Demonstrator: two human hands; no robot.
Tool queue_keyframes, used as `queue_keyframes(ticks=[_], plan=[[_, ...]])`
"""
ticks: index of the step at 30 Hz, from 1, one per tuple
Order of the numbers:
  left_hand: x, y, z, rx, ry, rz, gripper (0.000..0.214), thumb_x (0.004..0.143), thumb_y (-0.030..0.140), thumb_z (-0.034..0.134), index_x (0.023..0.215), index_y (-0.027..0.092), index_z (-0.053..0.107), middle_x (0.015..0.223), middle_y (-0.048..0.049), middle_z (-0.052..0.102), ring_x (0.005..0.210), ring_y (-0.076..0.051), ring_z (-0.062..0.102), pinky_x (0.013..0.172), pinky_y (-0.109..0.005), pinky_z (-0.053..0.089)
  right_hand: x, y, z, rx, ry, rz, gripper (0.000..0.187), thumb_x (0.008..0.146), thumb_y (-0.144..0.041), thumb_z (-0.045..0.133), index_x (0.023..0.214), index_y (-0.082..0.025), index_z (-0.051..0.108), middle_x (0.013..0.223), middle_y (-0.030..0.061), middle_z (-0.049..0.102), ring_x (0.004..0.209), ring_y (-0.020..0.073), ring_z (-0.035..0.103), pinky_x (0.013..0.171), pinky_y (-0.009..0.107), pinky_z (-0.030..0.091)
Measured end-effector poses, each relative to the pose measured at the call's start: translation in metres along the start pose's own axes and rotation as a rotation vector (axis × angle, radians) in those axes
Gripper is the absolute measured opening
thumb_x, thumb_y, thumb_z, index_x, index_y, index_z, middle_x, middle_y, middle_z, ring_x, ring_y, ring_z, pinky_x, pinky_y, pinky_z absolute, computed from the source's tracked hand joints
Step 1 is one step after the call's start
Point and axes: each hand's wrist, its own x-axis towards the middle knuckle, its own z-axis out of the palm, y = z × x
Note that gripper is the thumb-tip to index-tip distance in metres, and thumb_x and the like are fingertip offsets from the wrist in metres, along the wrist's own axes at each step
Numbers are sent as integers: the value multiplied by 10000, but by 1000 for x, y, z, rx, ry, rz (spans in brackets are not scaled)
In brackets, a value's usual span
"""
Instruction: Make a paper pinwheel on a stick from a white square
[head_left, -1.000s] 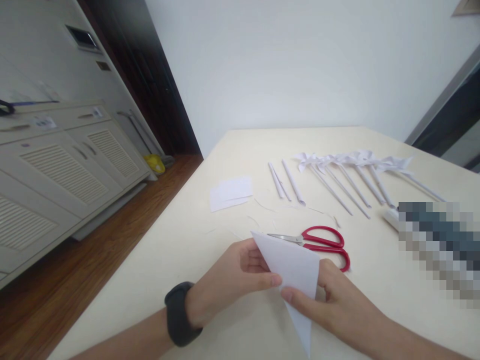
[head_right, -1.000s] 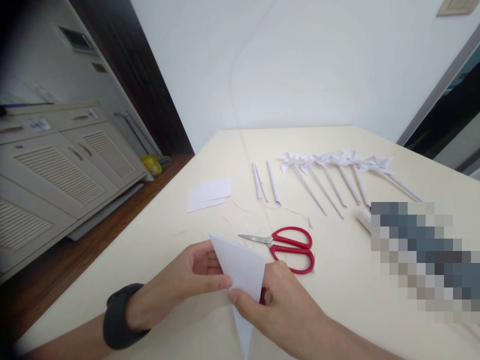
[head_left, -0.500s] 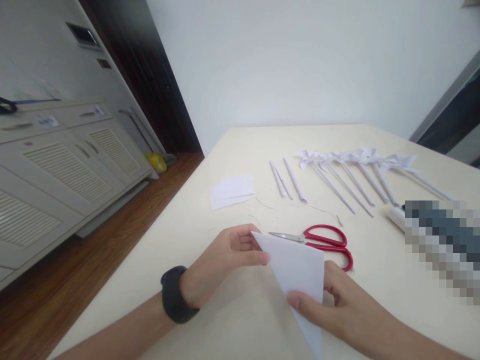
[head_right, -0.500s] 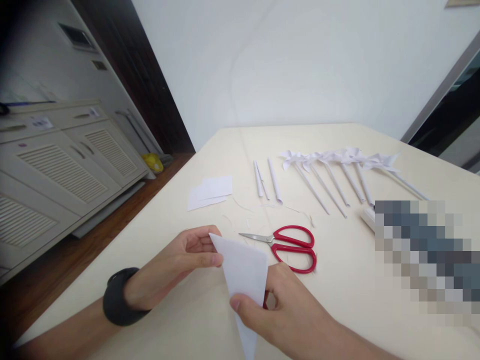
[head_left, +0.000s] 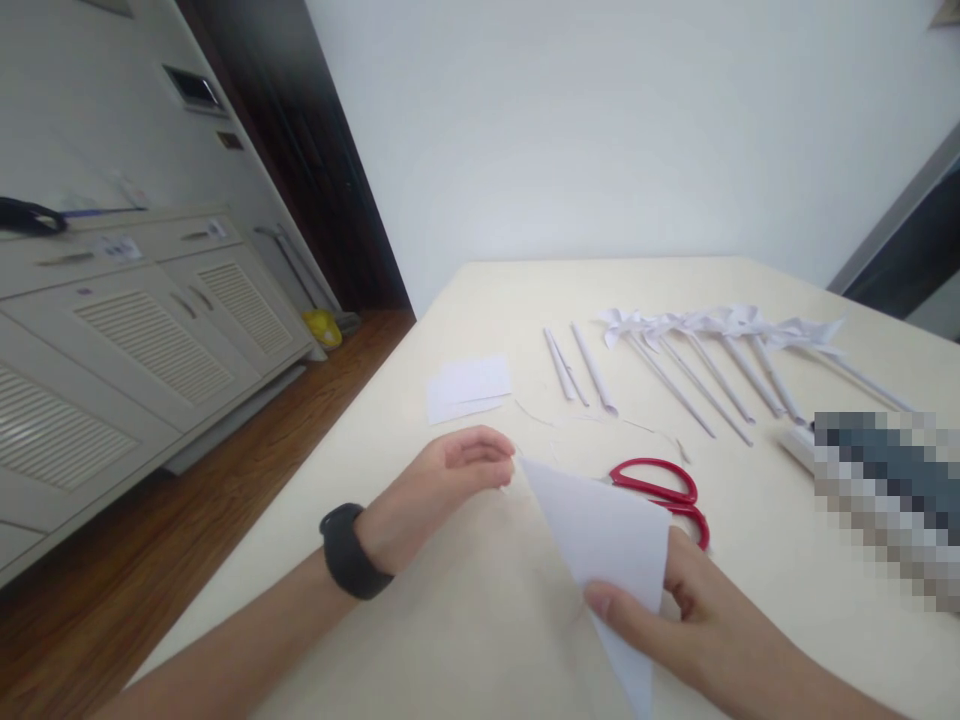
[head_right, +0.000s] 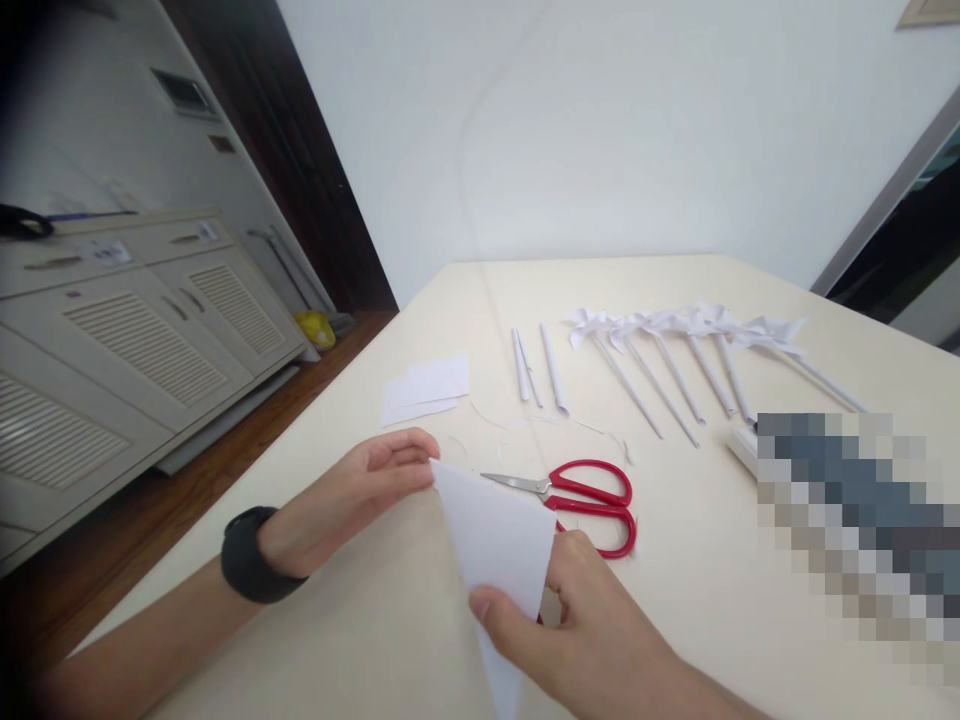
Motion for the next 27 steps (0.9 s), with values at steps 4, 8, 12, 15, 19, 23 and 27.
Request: queue_keyframes(ticks=[4, 8, 12, 15, 19, 23, 27], plan=[[-9, -7, 17, -67, -372, -92, 196, 695, 99, 656, 882, 143, 618, 812, -34, 631, 792, -161, 581, 761, -295, 420, 3, 3, 3, -83, 55, -44, 220, 797, -295, 509, 963, -213, 629, 917, 37, 651, 812, 213, 606, 638, 263, 497], [-14, -12, 22, -10, -388, -83, 204, 749, 153, 620, 953, 137, 624, 873, -65, 655, 849, -190, 590, 754, -302, 428, 5, -2, 1, -103, -15, 13, 191, 796, -331, 512, 826, -194, 641, 801, 39, 649, 732, 211, 595, 532, 247, 460], [-14, -12, 18, 148, -321, -36, 154, 735, 206, 643, 867, 130, 621, 825, -51, 642, 810, -188, 590, 733, -302, 439, 9, -13, -12, -95, -39, -14, 228, 829, -318, 480, 652, -186, 537, 637, -5, 541, 623, 154, 524, 536, 236, 406], [-14, -12, 17, 231, -310, 25, 113, 741, 240, 634, 785, 139, 614, 790, -32, 624, 749, -161, 575, 726, -292, 448, 12, -14, -18, -100, -11, -6, 291, 852, -297, 449, 586, -187, 408, 606, -27, 435, 590, 125, 451, 521, 221, 358], [-14, -15, 22, 221, -282, 92, 142, 769, 243, 599, 871, 147, 620, 890, -56, 637, 843, -194, 580, 804, -326, 441, 14, -9, -15, -103, 5, -11, 279, 856, -311, 451, 609, -186, 420, 611, -23, 429, 593, 125, 438, 520, 221, 349], [-13, -15, 23, 249, -232, 90, 119, 768, 228, 603, 859, 152, 610, 878, -45, 624, 844, -188, 568, 803, -310, 435, 15, -7, -13, -116, -12, -18, 266, 860, -303, 441, 625, -182, 466, 630, -14, 479, 603, 132, 466, 527, 228, 360], [-12, -11, 19, 337, -146, 90, 147, 795, 282, 561, 713, 161, 553, 759, -7, 574, 730, -149, 541, 685, -257, 433, 14, -5, -12, -162, -77, -27, 272, 853, -282, 456, 601, -179, 459, 625, -16, 506, 617, 137, 485, 544, 236, 355]])
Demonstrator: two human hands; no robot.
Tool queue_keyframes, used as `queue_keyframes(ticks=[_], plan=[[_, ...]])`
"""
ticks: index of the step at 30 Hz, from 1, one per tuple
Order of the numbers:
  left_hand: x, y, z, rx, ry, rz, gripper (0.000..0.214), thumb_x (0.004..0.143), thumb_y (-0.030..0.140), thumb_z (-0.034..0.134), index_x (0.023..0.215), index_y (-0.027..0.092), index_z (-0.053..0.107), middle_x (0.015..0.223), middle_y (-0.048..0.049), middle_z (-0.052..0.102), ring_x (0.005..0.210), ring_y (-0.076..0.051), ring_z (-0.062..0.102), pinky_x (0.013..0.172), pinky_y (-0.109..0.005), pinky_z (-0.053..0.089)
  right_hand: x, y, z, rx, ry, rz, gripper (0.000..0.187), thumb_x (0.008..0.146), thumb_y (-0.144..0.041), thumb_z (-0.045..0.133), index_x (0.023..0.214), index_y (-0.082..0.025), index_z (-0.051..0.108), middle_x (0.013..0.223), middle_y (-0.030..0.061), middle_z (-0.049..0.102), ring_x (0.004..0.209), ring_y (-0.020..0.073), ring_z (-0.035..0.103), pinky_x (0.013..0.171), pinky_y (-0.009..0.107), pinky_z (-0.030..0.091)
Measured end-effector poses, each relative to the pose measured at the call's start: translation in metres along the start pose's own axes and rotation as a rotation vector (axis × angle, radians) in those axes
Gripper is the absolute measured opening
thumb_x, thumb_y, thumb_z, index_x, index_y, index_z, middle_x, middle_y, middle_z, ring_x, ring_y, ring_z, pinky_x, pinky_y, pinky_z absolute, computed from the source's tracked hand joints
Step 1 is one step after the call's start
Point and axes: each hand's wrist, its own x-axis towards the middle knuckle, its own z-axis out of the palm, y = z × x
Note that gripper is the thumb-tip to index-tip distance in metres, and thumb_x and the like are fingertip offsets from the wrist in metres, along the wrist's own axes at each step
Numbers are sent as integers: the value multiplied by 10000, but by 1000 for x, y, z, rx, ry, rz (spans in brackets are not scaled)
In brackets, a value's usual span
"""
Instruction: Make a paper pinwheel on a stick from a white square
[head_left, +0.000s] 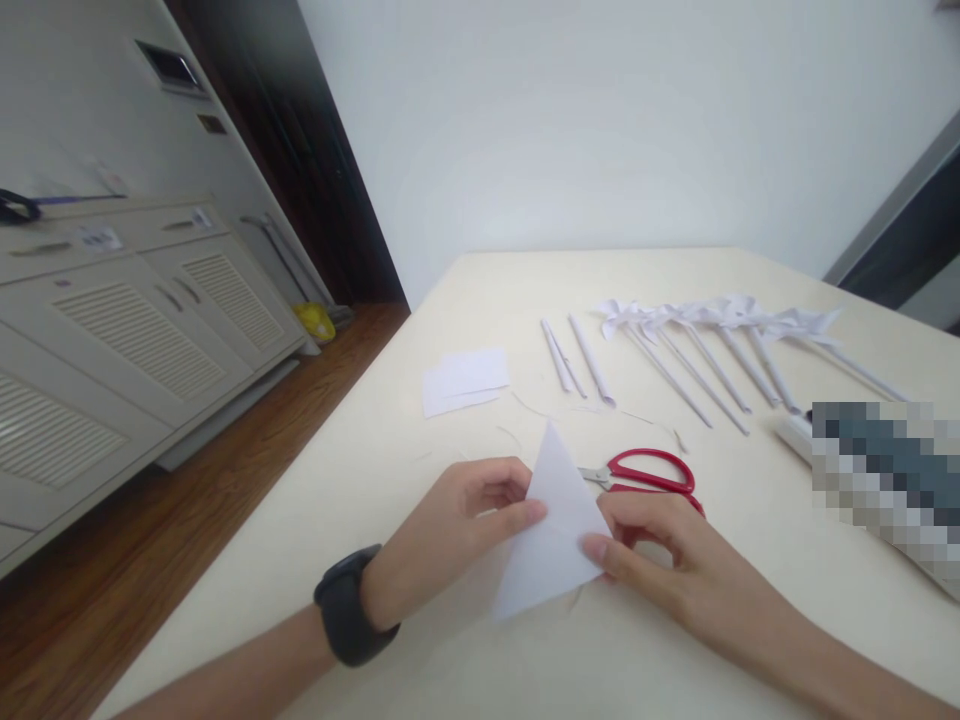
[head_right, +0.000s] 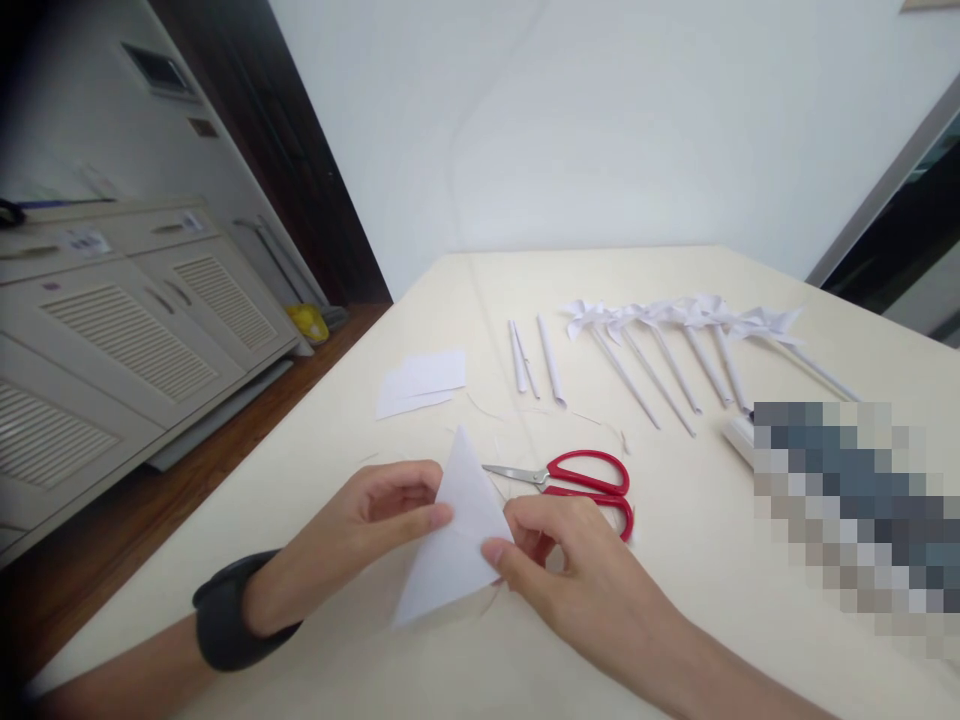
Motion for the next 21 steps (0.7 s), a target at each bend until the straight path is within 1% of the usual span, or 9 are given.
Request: queue_keyframes(ticks=[3, 5, 6, 8, 12, 15, 17, 19, 21], plan=[[0, 1, -1, 77, -44, -1, 162, 798, 288, 548, 696, 162, 540, 726, 3, 547, 705, -140, 520, 662, -245, 421, -1, 2, 2, -32, -2, -17, 290, 858, -289, 446, 589, -185, 412, 591, -30, 463, 593, 127, 459, 526, 234, 331], [0, 0, 1, 115, -102, -4, 150, 799, 280, 544, 715, 157, 550, 745, -7, 552, 731, -151, 524, 690, -256, 419, -2, 3, 3, -53, 3, -30, 321, 863, -267, 424, 562, -187, 346, 561, -38, 409, 563, 117, 424, 497, 230, 302], [0, -1, 2, 116, -121, -4, 144, 808, 285, 531, 756, 155, 564, 778, -16, 562, 757, -159, 532, 717, -266, 418, -2, 3, 3, -63, -3, -38, 326, 862, -255, 417, 556, -187, 329, 558, -37, 399, 563, 116, 419, 491, 230, 294], [-1, -3, 4, 108, -82, -7, 173, 808, 314, 527, 763, 152, 565, 736, -9, 546, 735, -160, 541, 694, -263, 418, -4, 2, 4, -76, -23, -35, 315, 863, -257, 411, 563, -186, 350, 580, -27, 431, 596, 125, 441, 499, 232, 299], [-5, -4, 10, 178, -124, -41, 191, 797, 322, 540, 708, 154, 556, 662, 11, 521, 687, -147, 525, 643, -232, 406, -5, -2, 6, -48, -30, 30, 289, 841, -336, 455, 597, -188, 412, 614, -17, 484, 637, 140, 469, 517, 227, 333], [-10, 1, 16, 329, -142, -93, 214, 782, 329, 564, 648, 162, 554, 652, 26, 520, 674, -125, 496, 621, -195, 388, -4, -4, 8, -15, -53, 62, 219, 801, -288, 507, 612, -184, 472, 619, -19, 512, 631, 136, 483, 547, 227, 360], [-12, 4, 18, 361, -189, -131, 179, 778, 329, 576, 696, 170, 586, 678, 27, 558, 694, -124, 517, 622, -178, 396, -2, -5, 8, -5, -74, 82, 182, 791, -253, 506, 626, -179, 525, 635, -12, 540, 643, 140, 500, 575, 238, 372], [-12, 6, 17, 366, -220, -136, 160, 780, 330, 575, 740, 180, 611, 702, 29, 590, 705, -122, 535, 637, -171, 405, -1, -6, 7, 40, -101, 107, 213, 808, -256, 477, 627, -177, 557, 629, -7, 544, 650, 145, 510, 584, 243, 378], [-11, 8, 15, 365, -247, -122, 160, 779, 337, 577, 752, 187, 626, 718, 31, 608, 712, -122, 546, 653, -170, 410, -1, -5, 5, 114, -123, 139, 271, 833, -280, 449, 602, -178, 549, 610, -8, 530, 648, 144, 515, 580, 239, 381]])
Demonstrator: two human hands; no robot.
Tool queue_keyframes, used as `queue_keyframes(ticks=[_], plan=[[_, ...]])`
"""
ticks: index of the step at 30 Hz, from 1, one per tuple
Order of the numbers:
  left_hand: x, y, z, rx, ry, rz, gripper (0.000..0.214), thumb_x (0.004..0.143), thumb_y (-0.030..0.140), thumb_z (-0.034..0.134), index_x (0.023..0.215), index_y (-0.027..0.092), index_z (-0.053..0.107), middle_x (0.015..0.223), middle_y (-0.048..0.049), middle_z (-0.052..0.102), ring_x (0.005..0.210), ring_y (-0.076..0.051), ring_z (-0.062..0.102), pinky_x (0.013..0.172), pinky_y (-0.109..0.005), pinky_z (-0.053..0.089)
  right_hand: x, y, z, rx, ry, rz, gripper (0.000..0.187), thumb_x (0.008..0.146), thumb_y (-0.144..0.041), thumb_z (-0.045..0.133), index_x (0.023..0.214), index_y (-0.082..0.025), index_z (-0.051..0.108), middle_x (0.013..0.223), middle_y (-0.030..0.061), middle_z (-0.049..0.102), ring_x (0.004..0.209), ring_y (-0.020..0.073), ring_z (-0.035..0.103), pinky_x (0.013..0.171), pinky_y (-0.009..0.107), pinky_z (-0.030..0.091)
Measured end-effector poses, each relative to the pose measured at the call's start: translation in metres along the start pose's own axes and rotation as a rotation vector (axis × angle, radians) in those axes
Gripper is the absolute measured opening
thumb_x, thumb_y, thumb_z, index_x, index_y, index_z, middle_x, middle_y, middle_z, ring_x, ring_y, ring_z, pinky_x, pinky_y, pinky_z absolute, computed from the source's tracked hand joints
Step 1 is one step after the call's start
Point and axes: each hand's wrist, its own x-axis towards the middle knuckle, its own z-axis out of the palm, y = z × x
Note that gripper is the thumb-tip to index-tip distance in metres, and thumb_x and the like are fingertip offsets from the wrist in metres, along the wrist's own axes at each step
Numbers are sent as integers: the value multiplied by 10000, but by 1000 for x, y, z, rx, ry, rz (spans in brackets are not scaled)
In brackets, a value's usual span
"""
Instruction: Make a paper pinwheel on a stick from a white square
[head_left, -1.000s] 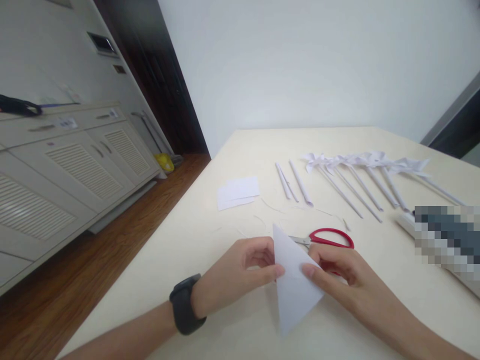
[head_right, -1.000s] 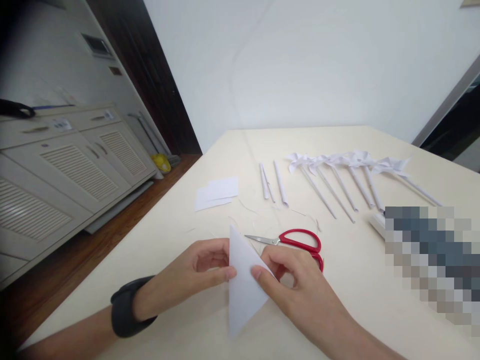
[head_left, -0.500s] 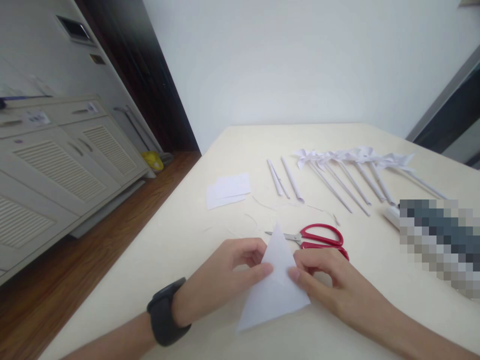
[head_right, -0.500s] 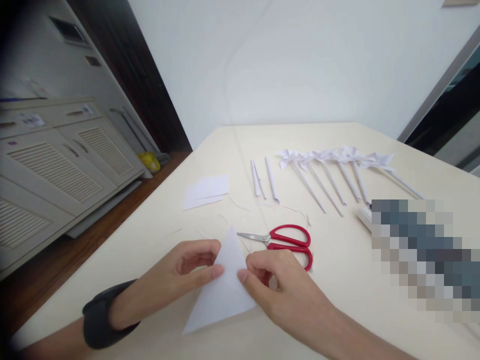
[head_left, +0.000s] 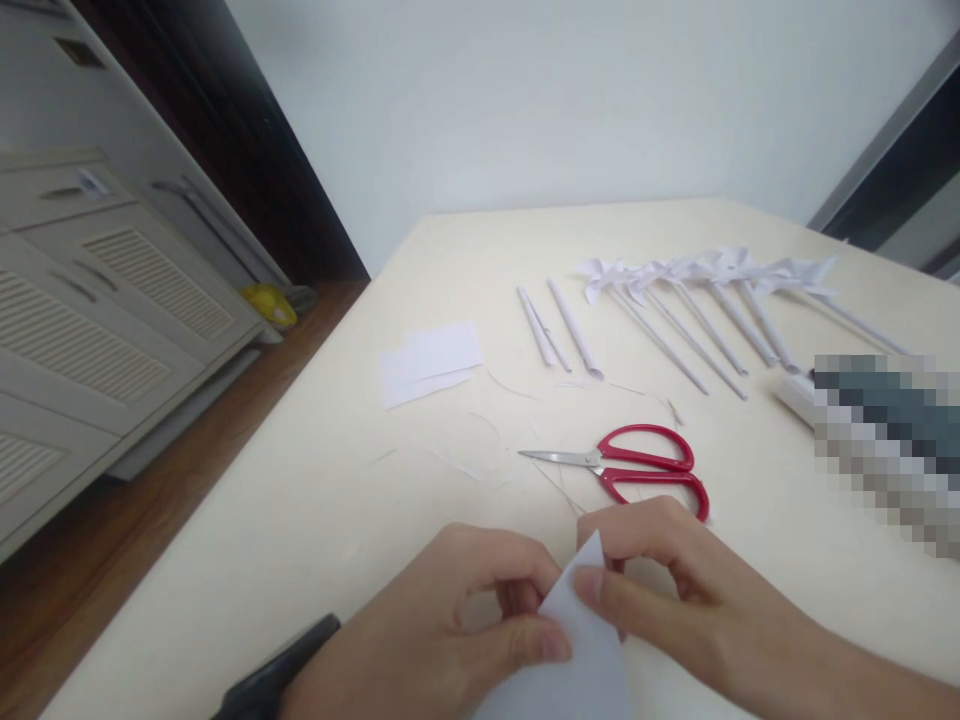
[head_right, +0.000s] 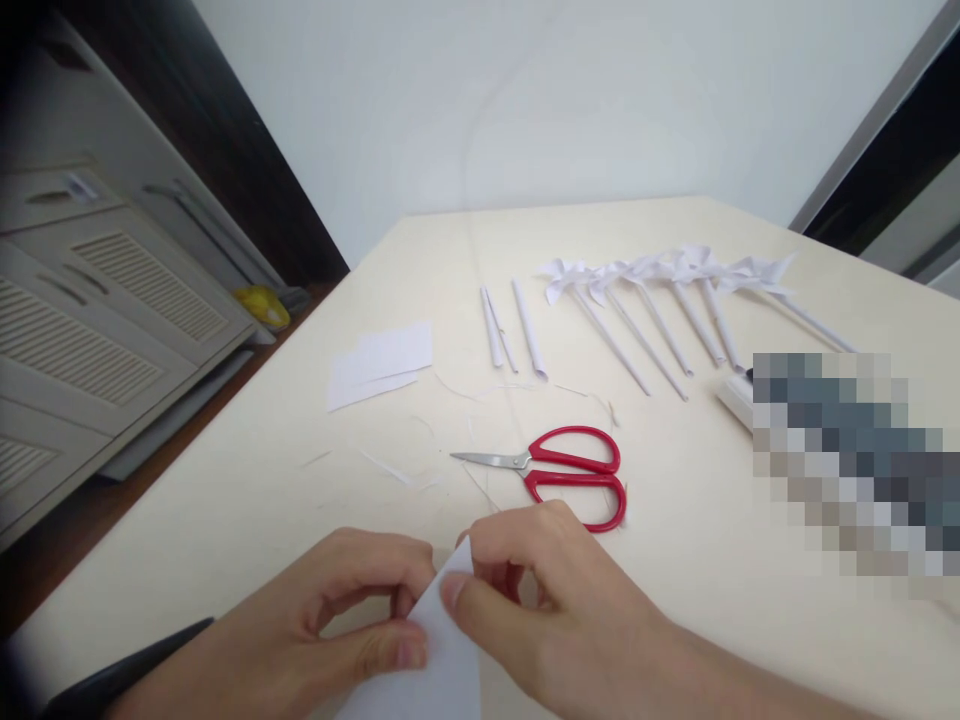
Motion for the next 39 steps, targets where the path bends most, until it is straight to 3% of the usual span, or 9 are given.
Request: queue_keyframes(ticks=[5, 11, 15, 18, 22, 29, 35, 39], plan=[[-1, -4, -6, -8, -10, 20, 153, 776, 341, 585, 754, 193, 613, 787, 31, 622, 782, -131, 555, 686, -176, 405, -2, 0, -7, 83, -22, -31, 375, 906, -284, 337, 585, -186, 504, 625, -16, 530, 669, 125, 520, 634, 229, 386], [0, -7, 1, -57, -31, -1, 170, 771, 354, 583, 732, 189, 593, 686, 42, 546, 685, -117, 505, 610, -184, 379, 0, 3, -7, 20, 83, -112, 159, 841, -257, 486, 694, -207, 522, 668, -31, 541, 680, 131, 514, 605, 238, 371], [4, -6, -1, -75, -37, 13, 162, 772, 332, 583, 708, 183, 582, 679, 45, 512, 687, -116, 484, 627, -195, 363, 4, 6, -12, 84, 83, -110, 283, 870, -249, 438, 605, -188, 515, 595, -29, 513, 596, 114, 478, 540, 238, 335], [5, -7, -4, -84, -15, 23, 173, 777, 322, 576, 685, 176, 558, 659, 50, 480, 671, -113, 469, 617, -203, 353, 6, 6, -14, 133, 96, -113, 319, 894, -294, 399, 618, -185, 516, 604, -29, 501, 587, 107, 470, 539, 234, 333], [5, -8, -1, -105, 9, 33, 146, 763, 267, 590, 665, 171, 541, 624, 57, 462, 627, -104, 444, 586, -204, 342, 6, 8, -7, 175, 57, -104, 144, 834, -345, 512, 800, -210, 552, 701, -24, 536, 632, 119, 491, 561, 235, 359], [6, -9, -4, -106, 129, 21, 139, 759, 292, 588, 690, 175, 559, 654, 40, 553, 639, -114, 502, 595, -216, 382, 6, 14, -10, 258, 139, -2, 139, 833, -328, 506, 745, -219, 498, 609, -49, 446, 577, 111, 450, 518, 230, 333], [4, -13, 0, -44, 83, -6, 123, 756, 306, 581, 720, 190, 602, 655, 35, 578, 627, -119, 514, 590, -223, 402, 5, 8, -13, 84, 96, -122, 76, 752, -170, 582, 795, -227, 553, 834, -25, 585, 771, 138, 539, 663, 248, 401], [3, -9, -2, -33, 107, 4, 129, 748, 304, 588, 711, 182, 609, 677, 26, 608, 646, -126, 535, 604, -228, 416, 6, 7, -12, 40, 77, -109, 89, 755, -127, 530, 720, -207, 549, 750, -23, 597, 734, 137, 554, 659, 252, 415]])
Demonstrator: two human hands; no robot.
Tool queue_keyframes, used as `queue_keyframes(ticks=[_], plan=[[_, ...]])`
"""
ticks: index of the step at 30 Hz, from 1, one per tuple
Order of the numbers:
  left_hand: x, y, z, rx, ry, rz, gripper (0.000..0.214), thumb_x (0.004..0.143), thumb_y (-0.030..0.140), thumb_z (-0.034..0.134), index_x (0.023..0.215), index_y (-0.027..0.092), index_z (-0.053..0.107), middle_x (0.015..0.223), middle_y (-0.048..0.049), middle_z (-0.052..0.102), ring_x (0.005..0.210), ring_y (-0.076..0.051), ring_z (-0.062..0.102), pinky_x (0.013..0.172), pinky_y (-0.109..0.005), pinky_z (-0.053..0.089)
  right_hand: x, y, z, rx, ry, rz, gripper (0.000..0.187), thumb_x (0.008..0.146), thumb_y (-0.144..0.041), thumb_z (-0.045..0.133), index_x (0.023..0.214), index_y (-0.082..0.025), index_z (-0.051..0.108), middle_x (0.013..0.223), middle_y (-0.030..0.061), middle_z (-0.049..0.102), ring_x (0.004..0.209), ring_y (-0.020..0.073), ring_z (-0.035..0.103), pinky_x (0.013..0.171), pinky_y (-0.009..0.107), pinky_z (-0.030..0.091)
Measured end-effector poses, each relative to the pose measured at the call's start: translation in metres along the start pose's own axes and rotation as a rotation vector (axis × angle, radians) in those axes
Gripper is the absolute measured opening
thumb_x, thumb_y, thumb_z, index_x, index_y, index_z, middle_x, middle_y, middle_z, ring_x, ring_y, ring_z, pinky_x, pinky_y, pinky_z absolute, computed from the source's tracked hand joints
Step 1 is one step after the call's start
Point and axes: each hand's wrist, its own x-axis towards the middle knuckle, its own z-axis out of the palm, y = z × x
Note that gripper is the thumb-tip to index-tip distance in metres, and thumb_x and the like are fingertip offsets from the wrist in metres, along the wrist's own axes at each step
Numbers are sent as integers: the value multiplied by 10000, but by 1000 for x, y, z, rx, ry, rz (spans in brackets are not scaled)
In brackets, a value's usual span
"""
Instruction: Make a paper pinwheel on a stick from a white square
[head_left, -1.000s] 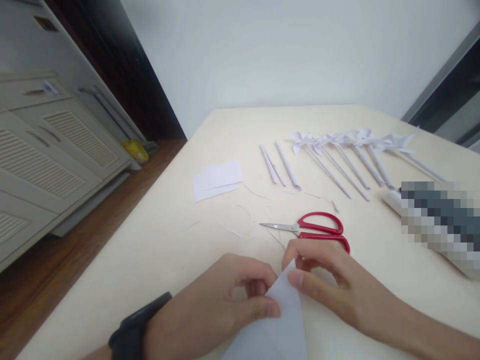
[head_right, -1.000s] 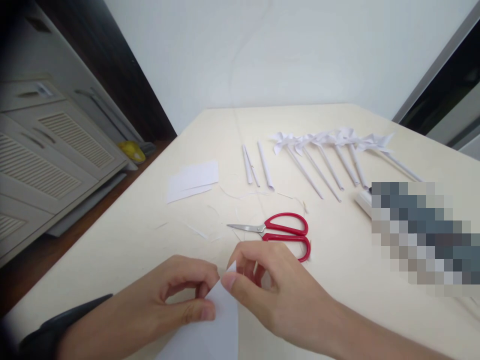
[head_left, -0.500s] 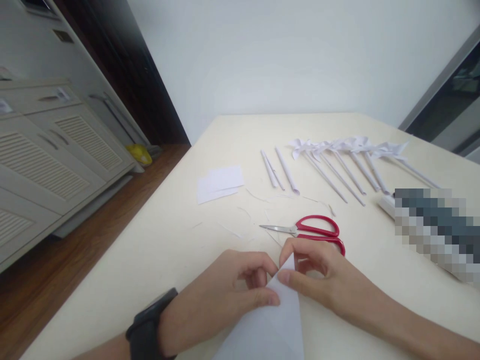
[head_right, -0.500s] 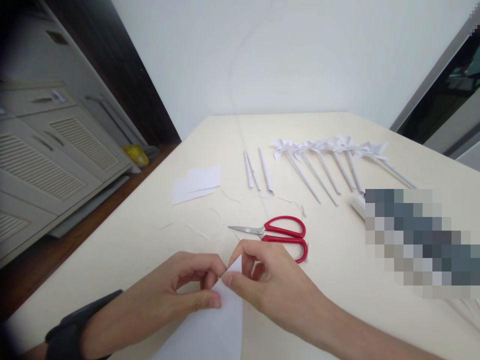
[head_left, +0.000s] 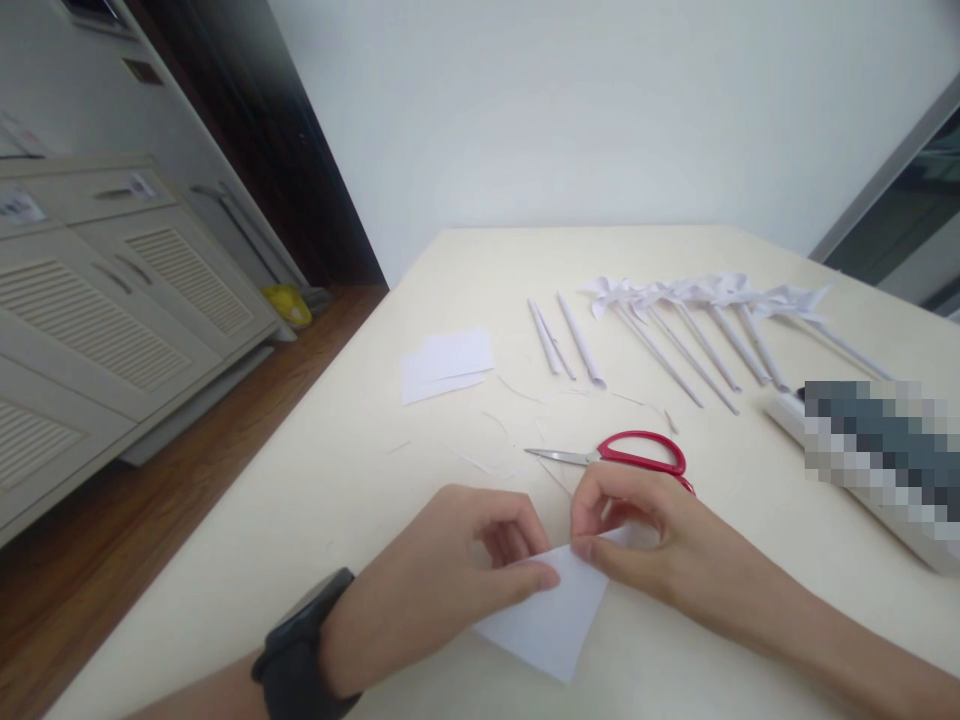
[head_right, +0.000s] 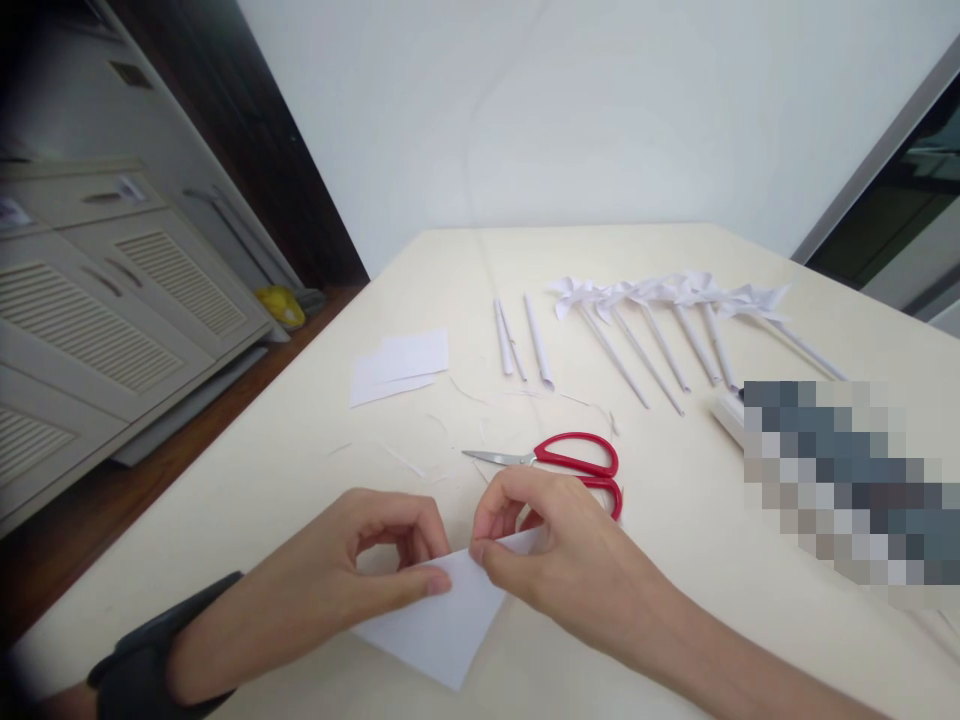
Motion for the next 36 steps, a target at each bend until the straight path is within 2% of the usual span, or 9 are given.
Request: queue_keyframes(ticks=[2, 4, 6, 10, 16, 19, 25, 28, 36], plan=[[0, 5, -4, 36, 44, 12, 107, 760, 258, 567, 709, 176, 612, 710, 20, 625, 692, -133, 552, 643, -234, 417, 0, 0, 0, -24, -6, 40, 79, 751, -134, 525, 725, -205, 546, 745, -19, 595, 698, 137, 545, 606, 246, 416], [-1, 11, -6, 75, 21, 5, 98, 759, 224, 561, 712, 170, 628, 733, 14, 639, 728, -138, 564, 665, -233, 415, -2, -1, 0, -45, -19, 54, 62, 749, -148, 530, 741, -206, 549, 743, -16, 592, 681, 138, 538, 584, 245, 415], [-2, 14, -4, 86, 3, -5, 94, 755, 206, 561, 713, 169, 637, 722, 19, 641, 721, -131, 572, 623, -209, 406, -4, -2, 3, -52, -26, 41, 48, 748, -163, 536, 749, -207, 556, 747, -13, 596, 694, 142, 540, 599, 251, 420], [-3, 12, 5, 90, 56, 68, 90, 757, 183, 561, 694, 173, 624, 673, 46, 618, 653, -98, 555, 589, -180, 393, -5, -4, 11, -44, -16, 30, 76, 735, -139, 511, 739, -201, 556, 727, -9, 594, 682, 139, 541, 592, 250, 422], [-2, 9, 9, 54, 55, 58, 137, 777, 191, 531, 692, 159, 635, 674, 27, 624, 661, -110, 554, 562, -178, 390, -3, -6, 16, -106, 61, -3, 98, 686, -117, 501, 729, -200, 532, 728, -12, 579, 692, 142, 532, 593, 257, 408], [-2, 11, 8, 60, 92, 78, 135, 765, 149, 525, 683, 160, 632, 660, 30, 624, 649, -105, 549, 571, -179, 392, -3, -8, 15, -140, 82, -26, 106, 666, -105, 500, 712, -197, 522, 719, -15, 576, 679, 139, 525, 589, 256, 400], [-5, 22, 0, 163, 171, 5, 135, 743, 190, 550, 631, 156, 616, 632, 14, 618, 633, -128, 544, 585, -220, 396, -2, -6, 3, -164, 99, 10, 111, 692, -113, 468, 715, -204, 525, 727, -11, 583, 687, 146, 535, 599, 260, 410], [-5, 25, -6, 166, 215, 14, 159, 749, 189, 546, 602, 154, 595, 618, 19, 604, 630, -125, 533, 603, -228, 396, -1, -4, -8, -150, 95, 27, 99, 721, -128, 459, 710, -207, 518, 730, -7, 583, 672, 148, 536, 573, 255, 413], [-3, 22, -8, 10, 269, -9, 163, 776, 214, 526, 640, 154, 593, 675, 1, 620, 674, -141, 555, 640, -242, 430, 0, -2, -30, -105, 117, 36, 100, 773, -174, 477, 689, -197, 526, 720, 2, 576, 656, 144, 524, 565, 254, 390]])
